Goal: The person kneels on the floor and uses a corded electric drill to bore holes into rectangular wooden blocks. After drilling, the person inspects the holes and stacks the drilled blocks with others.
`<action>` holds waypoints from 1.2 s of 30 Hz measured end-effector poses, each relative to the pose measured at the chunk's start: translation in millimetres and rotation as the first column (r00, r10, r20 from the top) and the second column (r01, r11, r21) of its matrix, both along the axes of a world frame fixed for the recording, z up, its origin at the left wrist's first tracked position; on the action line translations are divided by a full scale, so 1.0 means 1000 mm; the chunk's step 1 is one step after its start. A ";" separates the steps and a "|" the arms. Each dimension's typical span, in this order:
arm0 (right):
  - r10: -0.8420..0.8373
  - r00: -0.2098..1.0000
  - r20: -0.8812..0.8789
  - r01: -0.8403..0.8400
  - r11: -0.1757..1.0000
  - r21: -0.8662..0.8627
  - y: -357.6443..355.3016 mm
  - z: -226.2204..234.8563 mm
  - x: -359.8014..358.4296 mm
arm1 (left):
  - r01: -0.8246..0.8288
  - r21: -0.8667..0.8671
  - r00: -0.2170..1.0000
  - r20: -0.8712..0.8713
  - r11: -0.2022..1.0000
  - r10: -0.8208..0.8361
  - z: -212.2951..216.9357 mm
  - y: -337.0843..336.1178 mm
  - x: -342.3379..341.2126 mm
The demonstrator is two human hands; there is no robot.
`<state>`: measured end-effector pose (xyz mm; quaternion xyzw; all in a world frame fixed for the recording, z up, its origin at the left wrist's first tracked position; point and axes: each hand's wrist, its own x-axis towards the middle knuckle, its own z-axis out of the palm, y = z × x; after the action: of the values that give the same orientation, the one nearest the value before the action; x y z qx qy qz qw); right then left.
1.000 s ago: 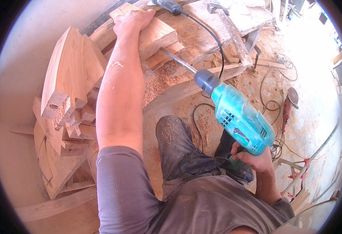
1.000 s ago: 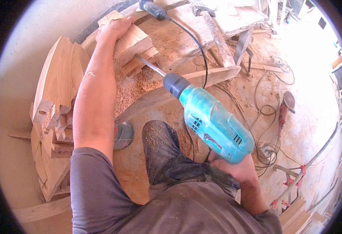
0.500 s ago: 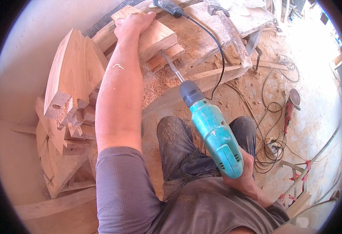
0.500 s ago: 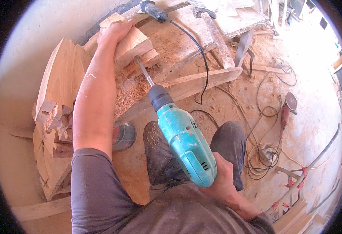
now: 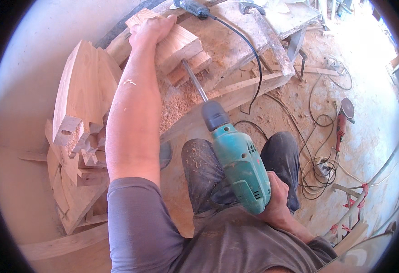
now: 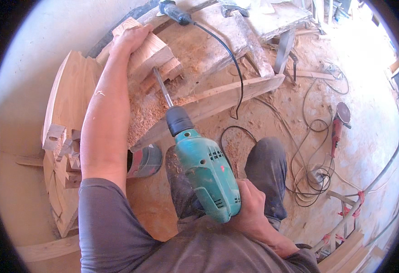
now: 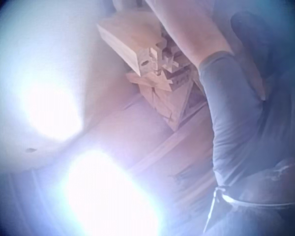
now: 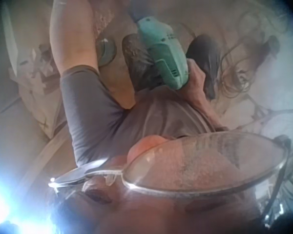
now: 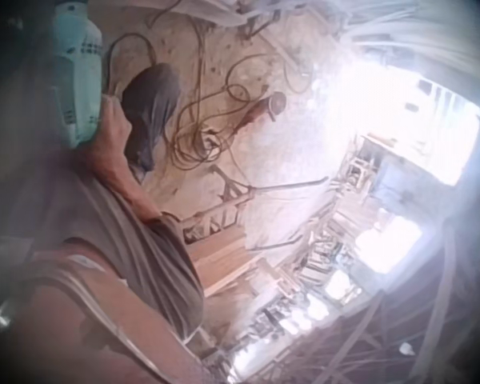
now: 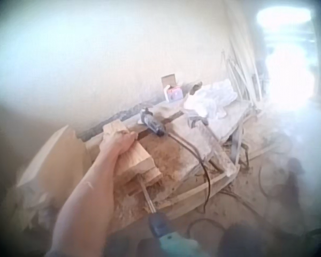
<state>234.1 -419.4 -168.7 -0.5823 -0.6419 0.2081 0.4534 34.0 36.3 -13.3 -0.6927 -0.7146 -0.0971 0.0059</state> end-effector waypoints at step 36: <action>-0.026 0.982 -0.186 -0.019 0.972 -0.233 0.001 0.032 0.016 | -0.015 -0.013 1.000 0.027 1.000 0.016 0.014 -0.031 0.010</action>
<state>250.2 -418.0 -136.6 -0.6105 -0.5664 0.3352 0.4406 44.0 5.8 0.6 -0.6858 -0.7206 -0.1019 -0.0072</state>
